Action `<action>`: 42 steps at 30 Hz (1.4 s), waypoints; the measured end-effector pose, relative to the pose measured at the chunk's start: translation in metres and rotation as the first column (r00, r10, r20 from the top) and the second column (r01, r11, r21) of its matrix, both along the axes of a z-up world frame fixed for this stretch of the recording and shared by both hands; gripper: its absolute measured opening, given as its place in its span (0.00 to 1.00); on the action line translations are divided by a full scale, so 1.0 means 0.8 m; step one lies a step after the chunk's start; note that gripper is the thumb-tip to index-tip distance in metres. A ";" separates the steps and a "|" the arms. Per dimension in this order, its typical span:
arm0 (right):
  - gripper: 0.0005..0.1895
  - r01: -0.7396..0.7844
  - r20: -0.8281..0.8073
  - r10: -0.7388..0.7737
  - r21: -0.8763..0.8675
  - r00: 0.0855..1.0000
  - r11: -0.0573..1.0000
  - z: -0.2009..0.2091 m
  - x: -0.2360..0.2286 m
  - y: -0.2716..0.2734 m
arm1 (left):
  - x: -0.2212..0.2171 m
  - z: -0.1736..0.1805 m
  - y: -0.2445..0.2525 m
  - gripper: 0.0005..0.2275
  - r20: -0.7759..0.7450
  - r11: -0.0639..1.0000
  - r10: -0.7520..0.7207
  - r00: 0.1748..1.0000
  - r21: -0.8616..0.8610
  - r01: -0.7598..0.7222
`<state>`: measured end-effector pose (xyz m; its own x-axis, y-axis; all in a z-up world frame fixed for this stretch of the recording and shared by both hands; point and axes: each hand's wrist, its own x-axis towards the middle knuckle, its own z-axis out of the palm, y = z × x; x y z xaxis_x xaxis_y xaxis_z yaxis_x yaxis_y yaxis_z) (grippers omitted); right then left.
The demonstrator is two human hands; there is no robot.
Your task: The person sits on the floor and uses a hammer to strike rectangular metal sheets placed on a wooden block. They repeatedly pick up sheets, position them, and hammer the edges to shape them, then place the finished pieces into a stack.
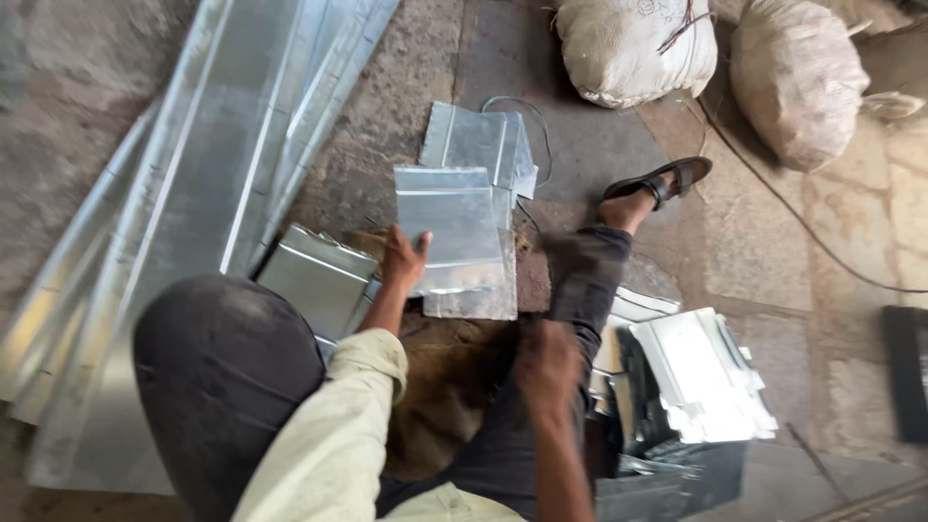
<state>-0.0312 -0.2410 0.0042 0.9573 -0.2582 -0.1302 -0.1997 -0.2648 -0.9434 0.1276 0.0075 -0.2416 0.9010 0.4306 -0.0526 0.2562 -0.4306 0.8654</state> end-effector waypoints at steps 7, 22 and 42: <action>0.35 -0.306 0.863 -0.091 0.273 0.497 0.912 0.148 -0.035 -0.016 | -0.011 0.017 -0.002 0.40 -0.071 1.000 -0.021 0.997 0.010 0.022; 0.18 -0.161 0.308 0.022 0.435 0.951 0.886 0.108 -0.041 0.002 | -0.009 0.018 -0.025 0.34 -0.096 1.000 -0.020 0.995 -0.011 0.019; 0.13 -0.048 0.248 -0.029 0.296 0.968 0.954 0.119 -0.040 0.017 | -0.008 0.035 -0.024 0.35 0.021 0.994 -0.017 1.000 0.106 0.014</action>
<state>-0.0629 -0.2276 0.0992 0.9711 -0.2349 0.0413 0.0508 0.0345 -0.9981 0.1213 -0.0119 -0.2133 0.9080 0.4187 0.0124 0.2305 -0.5241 0.8199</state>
